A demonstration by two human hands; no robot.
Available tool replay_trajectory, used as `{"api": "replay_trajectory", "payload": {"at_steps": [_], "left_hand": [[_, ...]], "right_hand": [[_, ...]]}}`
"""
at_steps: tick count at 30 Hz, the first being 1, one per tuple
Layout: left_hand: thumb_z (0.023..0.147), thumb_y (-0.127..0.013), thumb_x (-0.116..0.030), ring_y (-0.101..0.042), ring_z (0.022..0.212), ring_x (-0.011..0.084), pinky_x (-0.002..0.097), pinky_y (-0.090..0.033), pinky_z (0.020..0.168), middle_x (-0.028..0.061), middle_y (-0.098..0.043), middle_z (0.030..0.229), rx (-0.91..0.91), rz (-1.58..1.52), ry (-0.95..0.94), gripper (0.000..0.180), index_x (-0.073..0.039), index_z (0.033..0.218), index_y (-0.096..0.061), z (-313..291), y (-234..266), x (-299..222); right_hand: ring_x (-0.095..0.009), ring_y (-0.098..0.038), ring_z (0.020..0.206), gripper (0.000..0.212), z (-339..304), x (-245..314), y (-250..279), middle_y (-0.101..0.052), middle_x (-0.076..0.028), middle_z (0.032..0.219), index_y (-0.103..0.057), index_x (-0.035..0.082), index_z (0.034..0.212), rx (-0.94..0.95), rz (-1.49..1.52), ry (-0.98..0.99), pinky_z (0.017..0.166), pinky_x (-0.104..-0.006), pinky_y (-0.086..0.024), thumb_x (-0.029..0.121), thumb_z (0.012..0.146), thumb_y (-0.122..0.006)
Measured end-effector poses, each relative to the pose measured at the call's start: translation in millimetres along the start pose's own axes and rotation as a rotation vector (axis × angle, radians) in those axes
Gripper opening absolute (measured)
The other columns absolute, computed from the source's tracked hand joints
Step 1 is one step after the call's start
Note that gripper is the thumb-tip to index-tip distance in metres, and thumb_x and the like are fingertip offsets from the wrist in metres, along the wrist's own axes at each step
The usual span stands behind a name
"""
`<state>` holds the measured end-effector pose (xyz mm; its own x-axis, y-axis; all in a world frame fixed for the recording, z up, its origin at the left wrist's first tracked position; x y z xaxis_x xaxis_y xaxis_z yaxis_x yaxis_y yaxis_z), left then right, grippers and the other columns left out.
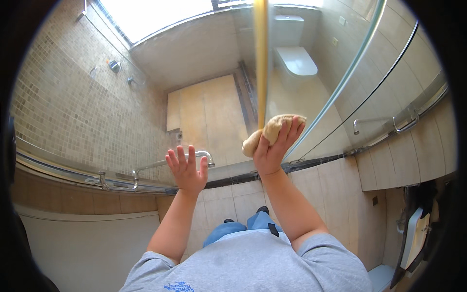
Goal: The person wipes the glass door of a shower enclosure using a cloth. They systematically clean the vertical glass panels and the horizontal metal handle, moving from one section to another.
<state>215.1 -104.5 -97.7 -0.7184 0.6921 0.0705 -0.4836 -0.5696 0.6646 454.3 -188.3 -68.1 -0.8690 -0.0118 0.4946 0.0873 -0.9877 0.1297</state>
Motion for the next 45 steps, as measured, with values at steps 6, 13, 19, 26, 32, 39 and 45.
{"api": "replay_trajectory", "payload": {"at_steps": [6, 13, 19, 26, 32, 39, 45], "left_hand": [[0.087, -0.065, -0.031, -0.003, 0.151, 0.0356, 0.0526, -0.005, 0.120, 0.0078, -0.012, 0.164, 0.062, -0.080, 0.021, 0.072, -0.018, 0.152, -0.035, -29, -12, 11], [0.084, -0.067, -0.034, 0.004, 0.150, 0.0357, 0.0530, 0.000, 0.119, 0.0057, -0.005, 0.165, 0.080, -0.068, -0.006, 0.079, -0.024, 0.154, -0.030, -46, -31, 17], [0.085, -0.065, -0.033, 0.007, 0.150, 0.0373, 0.0549, 0.004, 0.119, 0.0066, -0.002, 0.165, 0.015, -0.110, 0.019, 0.081, -0.020, 0.155, -0.026, -50, -42, 13], [0.087, -0.065, -0.032, -0.001, 0.149, 0.0417, 0.0577, -0.003, 0.118, 0.0123, -0.010, 0.163, -0.019, -0.170, 0.080, 0.077, -0.014, 0.153, -0.031, -103, -80, 6], [0.091, -0.062, -0.030, -0.001, 0.149, 0.0417, 0.0572, -0.004, 0.118, 0.0175, -0.010, 0.162, -0.169, -0.173, 0.096, 0.073, -0.007, 0.153, -0.030, -159, -138, 2], [0.092, -0.059, -0.030, 0.001, 0.150, 0.0399, 0.0555, 0.000, 0.118, 0.0166, -0.012, 0.162, -0.274, -0.118, 0.026, 0.072, -0.006, 0.153, -0.029, -233, -207, 14], [0.094, -0.054, -0.033, -0.002, 0.150, 0.0379, 0.0527, 0.003, 0.118, 0.0169, -0.018, 0.161, -0.400, -0.056, -0.013, 0.069, -0.005, 0.152, -0.030, -258, -250, 15]], "right_hand": [[-0.049, -0.015, 0.144, 0.058, -72, 28, -31, -0.023, -0.023, 0.157, -0.038, 0.020, 0.148, 0.228, -0.101, 0.275, 0.113, -0.0643, -0.015, 0.033, 0.094, -0.055], [-0.046, -0.015, 0.146, 0.058, -135, 0, -33, -0.025, -0.016, 0.158, -0.042, 0.024, 0.145, 0.433, -0.247, 0.432, 0.114, -0.0624, -0.018, 0.030, 0.090, -0.061], [-0.048, -0.018, 0.144, 0.053, -92, 17, -21, -0.027, -0.020, 0.156, -0.040, 0.016, 0.146, 0.393, -0.167, 0.362, 0.115, -0.0599, -0.019, 0.028, 0.096, -0.053], [-0.048, -0.017, 0.144, 0.058, -130, 0, -44, -0.022, -0.020, 0.158, -0.034, 0.019, 0.150, 0.214, -0.143, 0.380, 0.115, -0.0618, -0.014, 0.032, 0.096, -0.050], [-0.042, -0.014, 0.147, 0.053, -283, -59, -67, -0.026, -0.015, 0.158, -0.042, 0.026, 0.146, 0.326, -0.145, 0.380, 0.115, -0.0609, -0.013, 0.035, 0.095, -0.052], [-0.039, -0.014, 0.148, 0.050, -397, -116, -90, -0.027, -0.010, 0.159, -0.045, 0.029, 0.144, 0.273, -0.168, 0.459, 0.116, -0.0585, -0.010, 0.040, 0.095, -0.051], [-0.035, -0.016, 0.148, 0.049, -409, -133, -104, -0.032, -0.009, 0.156, -0.048, 0.027, 0.141, 0.119, -0.166, 0.503, 0.113, -0.0629, -0.016, 0.042, 0.094, -0.054]]}}
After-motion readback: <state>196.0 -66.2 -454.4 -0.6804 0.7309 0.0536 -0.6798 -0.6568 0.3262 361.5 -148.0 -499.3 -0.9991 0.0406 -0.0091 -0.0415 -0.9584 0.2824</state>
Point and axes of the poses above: each hand's wrist, its own z-axis towards the middle knuckle, its own y-axis out of the back of the hand, x = y × z, the point moved 4 cm from there along z, towards the middle knuckle
